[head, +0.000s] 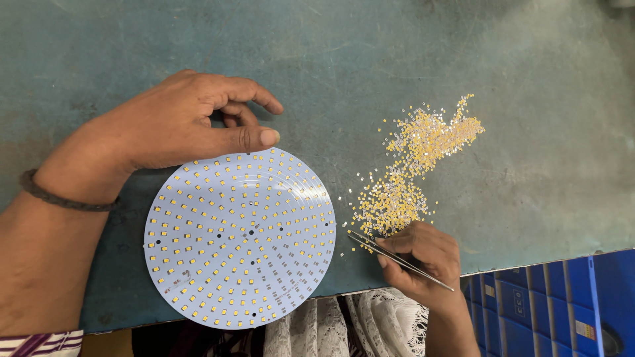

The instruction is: The person holds a round LED circuit board steady on the workbench with one hand and uses tweezers to pick small surface-mount LED components one at a time from a pile on the table, placing each into an empty pad position on the board. The person continues filling positions across the board throughout the episode.

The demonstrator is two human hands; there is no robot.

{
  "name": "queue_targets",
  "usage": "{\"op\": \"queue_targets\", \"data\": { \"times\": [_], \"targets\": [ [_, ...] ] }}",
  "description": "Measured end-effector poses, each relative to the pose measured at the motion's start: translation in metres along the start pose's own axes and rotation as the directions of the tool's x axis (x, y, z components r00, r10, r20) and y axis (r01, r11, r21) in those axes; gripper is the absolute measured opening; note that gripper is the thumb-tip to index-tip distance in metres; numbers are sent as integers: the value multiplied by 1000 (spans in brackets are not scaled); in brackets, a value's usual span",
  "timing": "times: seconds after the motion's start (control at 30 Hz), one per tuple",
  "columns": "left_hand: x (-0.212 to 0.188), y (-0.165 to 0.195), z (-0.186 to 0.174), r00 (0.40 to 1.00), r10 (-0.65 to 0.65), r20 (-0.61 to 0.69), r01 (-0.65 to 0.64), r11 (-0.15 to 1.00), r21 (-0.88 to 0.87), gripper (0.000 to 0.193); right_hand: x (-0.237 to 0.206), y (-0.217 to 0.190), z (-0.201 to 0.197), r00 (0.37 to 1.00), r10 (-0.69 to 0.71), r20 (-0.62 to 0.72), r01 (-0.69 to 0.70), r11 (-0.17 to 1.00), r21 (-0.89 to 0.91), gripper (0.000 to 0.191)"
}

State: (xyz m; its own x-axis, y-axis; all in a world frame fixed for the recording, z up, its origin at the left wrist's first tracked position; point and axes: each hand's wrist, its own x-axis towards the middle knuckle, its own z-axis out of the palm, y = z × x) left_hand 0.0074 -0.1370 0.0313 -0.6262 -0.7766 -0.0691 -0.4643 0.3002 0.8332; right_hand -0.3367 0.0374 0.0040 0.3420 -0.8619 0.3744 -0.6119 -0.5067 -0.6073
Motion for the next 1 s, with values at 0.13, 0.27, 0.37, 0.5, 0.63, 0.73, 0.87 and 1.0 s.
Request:
{"op": "queue_targets", "data": {
  "times": [0.13,0.27,0.37,0.5,0.63,0.73,0.87,1.0],
  "targets": [
    [0,-1,0,1000,17,-3,-17,1000,-10,54,1,-4,1,1000,-11,-2,11,1000,21,13],
    [-1,-2,0,1000,20,-8,-20,1000,-12,54,3,-7,8,994,-104,28,99,986,135,18],
    [0,-2,0,1000,29,-9,-29,999,-19,54,6,-8,9,988,-132,82,119,983,140,16],
    [0,-3,0,1000,28,-6,-28,999,-21,54,8,-9,8,985,-125,115,108,984,144,15],
    [0,-2,1,1000,14,-8,-14,1000,-8,55,9,-8,7,983,-117,141,96,984,149,14],
    [0,-2,0,1000,3,-7,-3,1000,-3,55,7,-7,4,994,-72,76,63,992,113,14],
    [1,-2,0,1000,17,5,-17,1000,-14,56,6,-4,0,991,113,-68,-111,993,35,13],
    [1,-2,0,1000,-13,9,13,1000,15,58,5,-1,2,995,60,-75,-61,998,-12,13]
  ]
}}
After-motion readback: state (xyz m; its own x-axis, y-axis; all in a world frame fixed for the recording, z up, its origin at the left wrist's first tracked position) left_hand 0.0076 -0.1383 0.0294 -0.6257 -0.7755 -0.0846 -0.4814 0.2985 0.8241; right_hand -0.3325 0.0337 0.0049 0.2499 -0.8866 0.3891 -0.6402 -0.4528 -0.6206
